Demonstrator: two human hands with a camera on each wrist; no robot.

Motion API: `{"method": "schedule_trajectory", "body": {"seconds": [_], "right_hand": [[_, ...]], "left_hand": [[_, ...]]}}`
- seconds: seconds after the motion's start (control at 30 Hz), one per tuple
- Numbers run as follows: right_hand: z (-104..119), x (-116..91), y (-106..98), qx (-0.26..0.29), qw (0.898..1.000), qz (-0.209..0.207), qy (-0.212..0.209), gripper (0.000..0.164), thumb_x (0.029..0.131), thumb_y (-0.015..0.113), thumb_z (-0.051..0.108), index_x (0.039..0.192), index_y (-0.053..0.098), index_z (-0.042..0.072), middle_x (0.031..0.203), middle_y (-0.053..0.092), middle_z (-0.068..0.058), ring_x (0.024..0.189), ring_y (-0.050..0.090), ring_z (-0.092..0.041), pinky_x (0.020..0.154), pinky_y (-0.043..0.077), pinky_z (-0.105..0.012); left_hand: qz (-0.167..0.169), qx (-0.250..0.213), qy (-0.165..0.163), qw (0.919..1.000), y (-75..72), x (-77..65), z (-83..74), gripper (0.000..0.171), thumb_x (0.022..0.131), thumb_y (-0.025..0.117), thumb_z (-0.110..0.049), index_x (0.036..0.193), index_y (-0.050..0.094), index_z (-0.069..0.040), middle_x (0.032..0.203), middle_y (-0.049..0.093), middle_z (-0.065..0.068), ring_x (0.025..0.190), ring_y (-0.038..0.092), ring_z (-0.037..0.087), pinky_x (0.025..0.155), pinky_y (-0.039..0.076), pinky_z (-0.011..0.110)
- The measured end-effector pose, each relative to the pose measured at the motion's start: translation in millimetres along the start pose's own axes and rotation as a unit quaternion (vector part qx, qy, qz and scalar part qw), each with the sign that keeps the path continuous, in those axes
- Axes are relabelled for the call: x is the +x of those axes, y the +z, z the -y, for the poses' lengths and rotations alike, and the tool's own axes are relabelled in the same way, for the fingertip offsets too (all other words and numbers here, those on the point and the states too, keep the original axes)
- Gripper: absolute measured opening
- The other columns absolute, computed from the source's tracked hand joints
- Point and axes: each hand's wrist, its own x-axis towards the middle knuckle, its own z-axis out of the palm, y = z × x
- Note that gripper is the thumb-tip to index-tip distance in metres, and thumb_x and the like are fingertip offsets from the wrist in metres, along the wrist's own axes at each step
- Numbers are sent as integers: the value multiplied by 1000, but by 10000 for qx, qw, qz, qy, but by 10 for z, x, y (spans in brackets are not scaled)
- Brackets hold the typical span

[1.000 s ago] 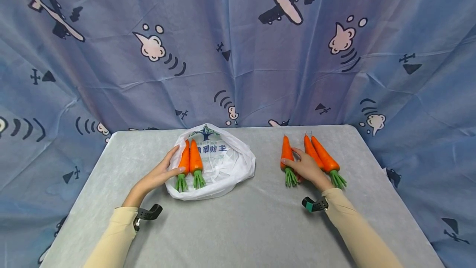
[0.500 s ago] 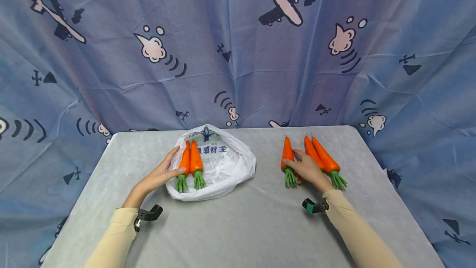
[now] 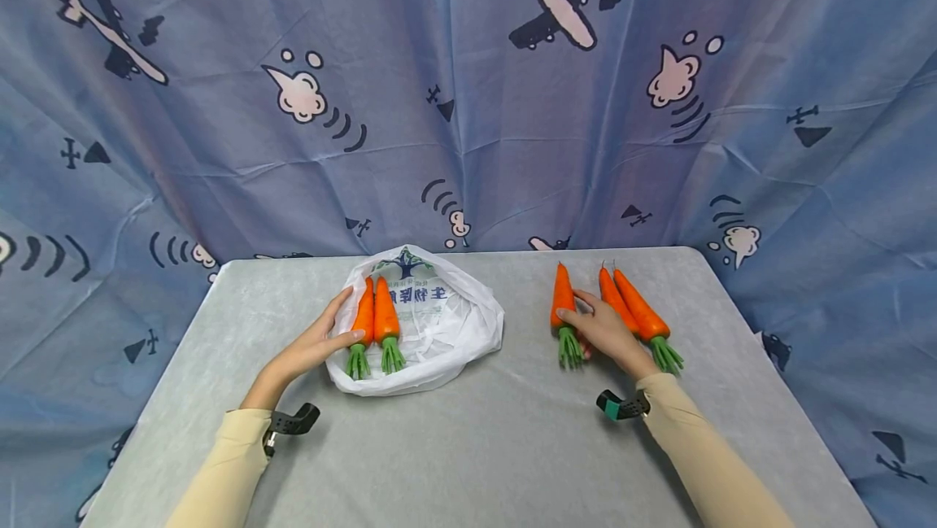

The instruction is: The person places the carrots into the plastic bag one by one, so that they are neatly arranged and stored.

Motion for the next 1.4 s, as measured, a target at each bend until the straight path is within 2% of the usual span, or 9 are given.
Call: {"method": "schedule_trajectory", "body": {"seconds": [0.27,0.57,1.0,1.4], "right_hand": [[102,-2,55,161,9996,104,-196,82,93,62,51,156,28,12,57,56,2,44,55,-16,53,56,-39],[269,-56,173,209,9993,107,-280,76,94,63,49,154,32,16,55,52,4,43,53,-16,52,56,-40],[512,-171,395,220,9960,483,-714,74,94,64,43,154,33,13,56,54,-1,42,52,-15,49,54,-41],[654,-209,594,250,9929,729,-903,71,94,65,39,153,36,13,54,53,3,41,50,-14,50,54,-47]], "left_hand": [[16,22,-23,10000,-10,-3,6,88,96,61,-36,161,3,-22,167,-3,20,152,0,49,117,8,73],[0,16,-27,10000,-12,2,13,88,96,61,-35,161,3,-22,167,-3,20,152,0,48,117,8,73],[-18,-20,42,10000,-7,6,11,88,95,61,-35,161,4,-22,167,-2,20,153,0,48,118,8,72],[6,40,-54,10000,-9,12,4,88,96,60,-38,161,2,-22,167,-2,20,152,1,49,117,9,73]]}}
